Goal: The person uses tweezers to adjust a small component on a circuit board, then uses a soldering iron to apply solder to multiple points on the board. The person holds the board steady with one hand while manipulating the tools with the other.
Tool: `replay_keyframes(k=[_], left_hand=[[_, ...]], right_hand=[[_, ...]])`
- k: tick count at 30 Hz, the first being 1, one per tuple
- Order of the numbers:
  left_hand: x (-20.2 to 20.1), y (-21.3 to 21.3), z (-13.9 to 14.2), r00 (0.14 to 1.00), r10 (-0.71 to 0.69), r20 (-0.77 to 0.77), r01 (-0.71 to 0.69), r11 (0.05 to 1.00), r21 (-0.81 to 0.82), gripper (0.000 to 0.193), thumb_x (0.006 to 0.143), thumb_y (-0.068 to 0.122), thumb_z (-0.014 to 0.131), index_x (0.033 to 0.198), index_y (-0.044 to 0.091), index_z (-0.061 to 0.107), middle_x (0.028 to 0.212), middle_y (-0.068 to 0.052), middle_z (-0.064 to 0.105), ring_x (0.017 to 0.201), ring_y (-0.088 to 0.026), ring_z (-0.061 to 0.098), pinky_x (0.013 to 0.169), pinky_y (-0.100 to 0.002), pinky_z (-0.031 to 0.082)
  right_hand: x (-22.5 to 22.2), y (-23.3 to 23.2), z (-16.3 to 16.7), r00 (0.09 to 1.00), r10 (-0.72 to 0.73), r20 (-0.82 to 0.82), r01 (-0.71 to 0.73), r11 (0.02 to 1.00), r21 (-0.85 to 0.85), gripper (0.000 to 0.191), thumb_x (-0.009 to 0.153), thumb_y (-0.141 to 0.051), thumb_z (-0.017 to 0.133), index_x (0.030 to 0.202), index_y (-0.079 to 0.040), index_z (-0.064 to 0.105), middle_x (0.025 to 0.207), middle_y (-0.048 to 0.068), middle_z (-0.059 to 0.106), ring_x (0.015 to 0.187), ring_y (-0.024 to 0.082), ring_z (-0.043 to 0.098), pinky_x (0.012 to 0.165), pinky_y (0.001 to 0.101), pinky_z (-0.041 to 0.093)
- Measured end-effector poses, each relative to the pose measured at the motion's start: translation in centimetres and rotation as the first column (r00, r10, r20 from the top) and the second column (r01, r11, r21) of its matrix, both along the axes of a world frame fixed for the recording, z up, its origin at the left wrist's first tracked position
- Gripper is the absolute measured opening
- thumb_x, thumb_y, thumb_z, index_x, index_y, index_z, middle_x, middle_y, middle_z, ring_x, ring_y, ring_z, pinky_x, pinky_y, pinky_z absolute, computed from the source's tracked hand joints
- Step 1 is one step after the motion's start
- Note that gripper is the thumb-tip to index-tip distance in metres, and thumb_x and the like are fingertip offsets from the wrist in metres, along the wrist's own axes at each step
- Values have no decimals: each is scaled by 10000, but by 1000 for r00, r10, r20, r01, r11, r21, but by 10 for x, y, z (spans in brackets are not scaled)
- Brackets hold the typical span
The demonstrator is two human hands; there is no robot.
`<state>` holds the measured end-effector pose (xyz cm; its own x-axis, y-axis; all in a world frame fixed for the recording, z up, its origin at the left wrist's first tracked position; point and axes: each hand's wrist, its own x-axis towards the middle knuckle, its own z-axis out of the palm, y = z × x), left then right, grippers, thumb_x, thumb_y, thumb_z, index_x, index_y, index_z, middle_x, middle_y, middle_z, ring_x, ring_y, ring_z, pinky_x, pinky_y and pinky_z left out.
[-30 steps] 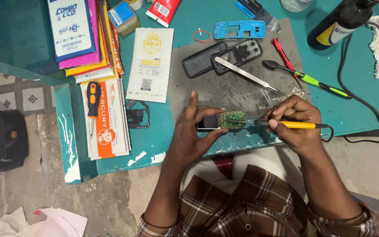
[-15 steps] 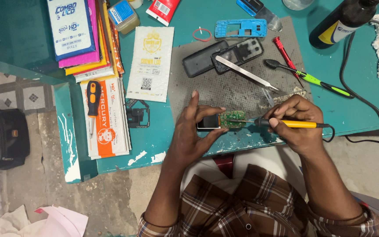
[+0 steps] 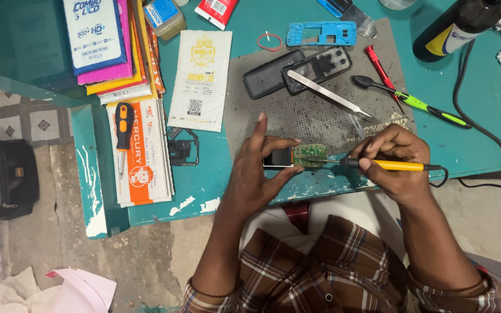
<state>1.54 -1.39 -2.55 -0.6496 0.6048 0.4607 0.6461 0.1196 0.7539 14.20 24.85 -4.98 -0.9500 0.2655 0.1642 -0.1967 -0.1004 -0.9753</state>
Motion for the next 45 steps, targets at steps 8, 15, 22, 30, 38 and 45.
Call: replay_keyframes(k=[8, 15, 22, 30, 38, 45], left_hand=[[-1, -1, 2, 1000, -17, -3, 17, 1000, 11, 1147, 895, 186, 868, 1663, 83, 23, 1242, -65, 762, 1261, -251, 704, 1221, -493, 430], [-1, 0, 3, 1000, -16, -3, 16, 1000, 6, 1143, 889, 182, 872, 1661, 83, 35, 1240, -66, 762, 1254, -263, 703, 1208, -490, 437], [0, 0, 1, 1000, -16, -8, 16, 1000, 12, 1144, 886, 192, 876, 1663, 93, 43, 1248, -62, 761, 1253, -250, 708, 1203, -490, 445], [0, 1, -1, 1000, -8, -10, 8, 1000, -10, 1161, 883, 200, 870, 1659, 84, 14, 1254, -57, 760, 1267, -253, 701, 1226, -512, 411], [0, 0, 2, 1000, 15, -2, -15, 1000, 5, 1175, 892, 193, 875, 1659, 72, -6, 1243, -76, 759, 1223, -271, 713, 1229, -512, 419], [-1, -1, 3, 1000, 18, -7, -18, 1000, 2, 1203, 886, 189, 878, 1660, 70, -35, 1242, -83, 757, 1203, -272, 719, 1219, -501, 428]], right_hand=[[0, 0, -1, 1000, -10, -9, 10, 1000, 17, 222, 915, 71, 724, 1033, -34, 568, 967, 112, 693, 1003, 182, 718, 940, 326, 605], [3, 2, -4, 998, -51, 30, 51, 999, -16, 230, 908, 89, 715, 1044, -29, 572, 1007, 148, 717, 953, 161, 704, 850, 281, 586], [1, 1, -3, 1000, -20, -11, 20, 1000, 16, 233, 917, 73, 734, 1047, -37, 574, 954, 100, 685, 970, 170, 718, 925, 308, 606], [1, -1, 0, 1000, -13, 9, 12, 999, 42, 227, 905, 71, 729, 1021, -43, 570, 990, 98, 692, 1014, 200, 714, 940, 354, 599], [3, 2, 1, 999, 21, -40, -21, 1000, -22, 213, 921, 73, 714, 1043, -37, 577, 897, 72, 662, 976, 198, 718, 973, 370, 598], [2, -2, 4, 999, 31, -22, -31, 999, 29, 228, 911, 66, 720, 1041, -38, 564, 960, 101, 682, 1026, 205, 711, 977, 370, 596]])
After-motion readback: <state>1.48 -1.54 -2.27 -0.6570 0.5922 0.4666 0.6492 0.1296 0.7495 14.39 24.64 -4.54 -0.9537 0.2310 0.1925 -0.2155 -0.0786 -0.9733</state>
